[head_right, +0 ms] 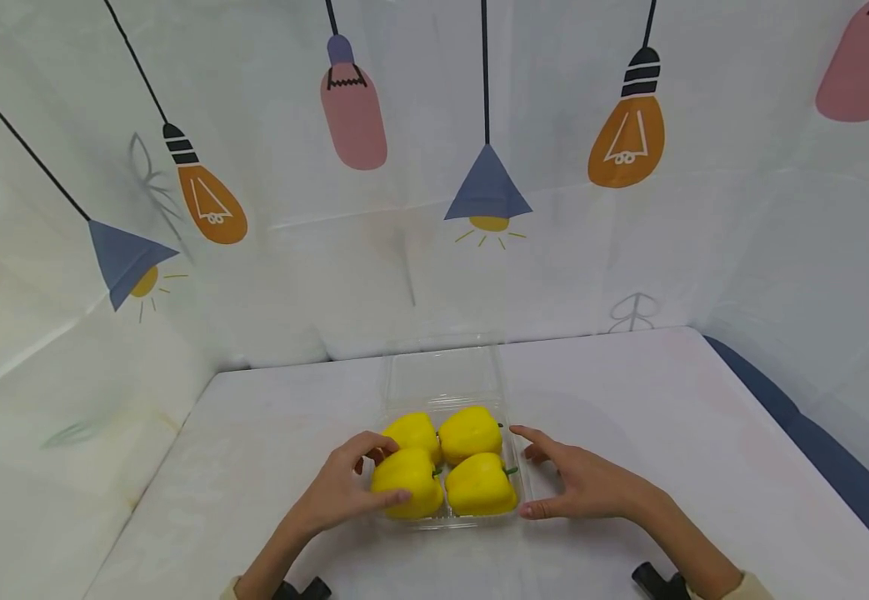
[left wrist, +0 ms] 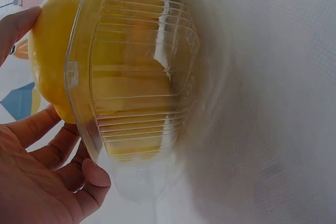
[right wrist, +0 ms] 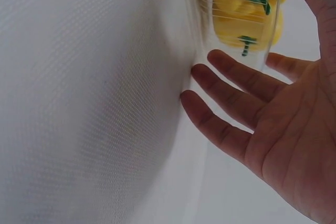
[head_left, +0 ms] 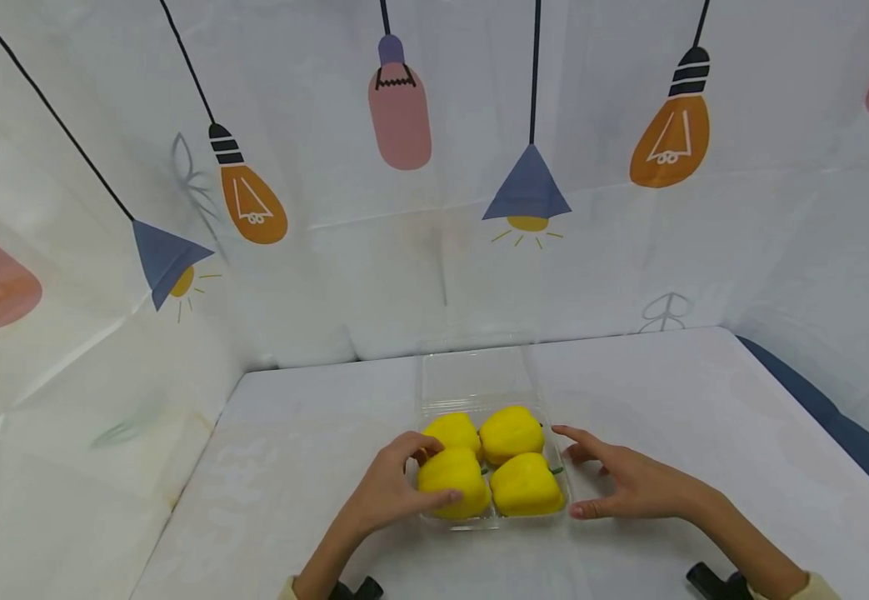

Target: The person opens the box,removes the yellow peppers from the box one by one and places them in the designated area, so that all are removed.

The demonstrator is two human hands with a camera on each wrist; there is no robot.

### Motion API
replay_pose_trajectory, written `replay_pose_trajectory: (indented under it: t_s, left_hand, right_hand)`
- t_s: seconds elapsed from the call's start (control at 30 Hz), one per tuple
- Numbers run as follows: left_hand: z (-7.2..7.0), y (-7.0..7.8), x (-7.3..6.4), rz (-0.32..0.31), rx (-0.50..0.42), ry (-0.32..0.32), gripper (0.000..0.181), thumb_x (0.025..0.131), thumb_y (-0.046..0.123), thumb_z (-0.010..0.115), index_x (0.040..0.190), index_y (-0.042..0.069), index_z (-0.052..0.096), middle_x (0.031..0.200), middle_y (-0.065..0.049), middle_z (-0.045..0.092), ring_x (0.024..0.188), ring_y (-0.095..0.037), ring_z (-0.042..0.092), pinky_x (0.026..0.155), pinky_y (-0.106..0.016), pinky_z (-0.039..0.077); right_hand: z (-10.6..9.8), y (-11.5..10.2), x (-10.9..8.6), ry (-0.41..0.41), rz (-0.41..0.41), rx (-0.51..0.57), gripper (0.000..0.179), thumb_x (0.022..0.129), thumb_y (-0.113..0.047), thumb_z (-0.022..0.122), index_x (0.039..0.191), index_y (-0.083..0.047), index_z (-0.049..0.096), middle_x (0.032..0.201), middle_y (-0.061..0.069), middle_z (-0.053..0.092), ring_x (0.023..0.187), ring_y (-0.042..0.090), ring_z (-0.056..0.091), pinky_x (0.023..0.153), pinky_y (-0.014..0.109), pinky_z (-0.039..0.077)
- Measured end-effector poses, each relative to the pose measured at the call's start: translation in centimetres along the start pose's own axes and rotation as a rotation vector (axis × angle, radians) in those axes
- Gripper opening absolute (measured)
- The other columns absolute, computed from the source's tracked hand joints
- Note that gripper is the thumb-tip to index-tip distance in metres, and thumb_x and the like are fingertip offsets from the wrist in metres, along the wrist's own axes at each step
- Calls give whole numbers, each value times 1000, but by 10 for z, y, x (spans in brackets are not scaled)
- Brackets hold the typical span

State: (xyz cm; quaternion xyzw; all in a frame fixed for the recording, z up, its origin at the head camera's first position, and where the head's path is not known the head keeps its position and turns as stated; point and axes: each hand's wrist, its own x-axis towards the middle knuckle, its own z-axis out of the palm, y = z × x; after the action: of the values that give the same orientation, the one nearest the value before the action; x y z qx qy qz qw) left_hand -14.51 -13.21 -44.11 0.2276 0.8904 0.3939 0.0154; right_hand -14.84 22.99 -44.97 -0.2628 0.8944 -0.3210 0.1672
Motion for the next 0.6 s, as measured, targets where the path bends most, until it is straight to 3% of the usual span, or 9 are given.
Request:
replay_pose_trajectory:
  t_s: [0.37,0.6]
  left_hand:
    - [-4,0,-2,-3,-98,8,50,74,49,76,116,27,59,105,14,55,89,-10,50,71,-29,43]
    - [-13,5,-3,-49,-179,22,46,74,42,78,114,32,59,108,13,56,91,-14,51,71,-30,44]
  right_hand:
    - [0,-3,-2,-11,44,0,97,77,-52,72,150,-28,13,130,3,52,115,24,52,87,41,49]
    - [0,-2,-1,-11,37,-2,97,77,-51,72,150,-27,13,130,3,53,115,24,52,86,40,49]
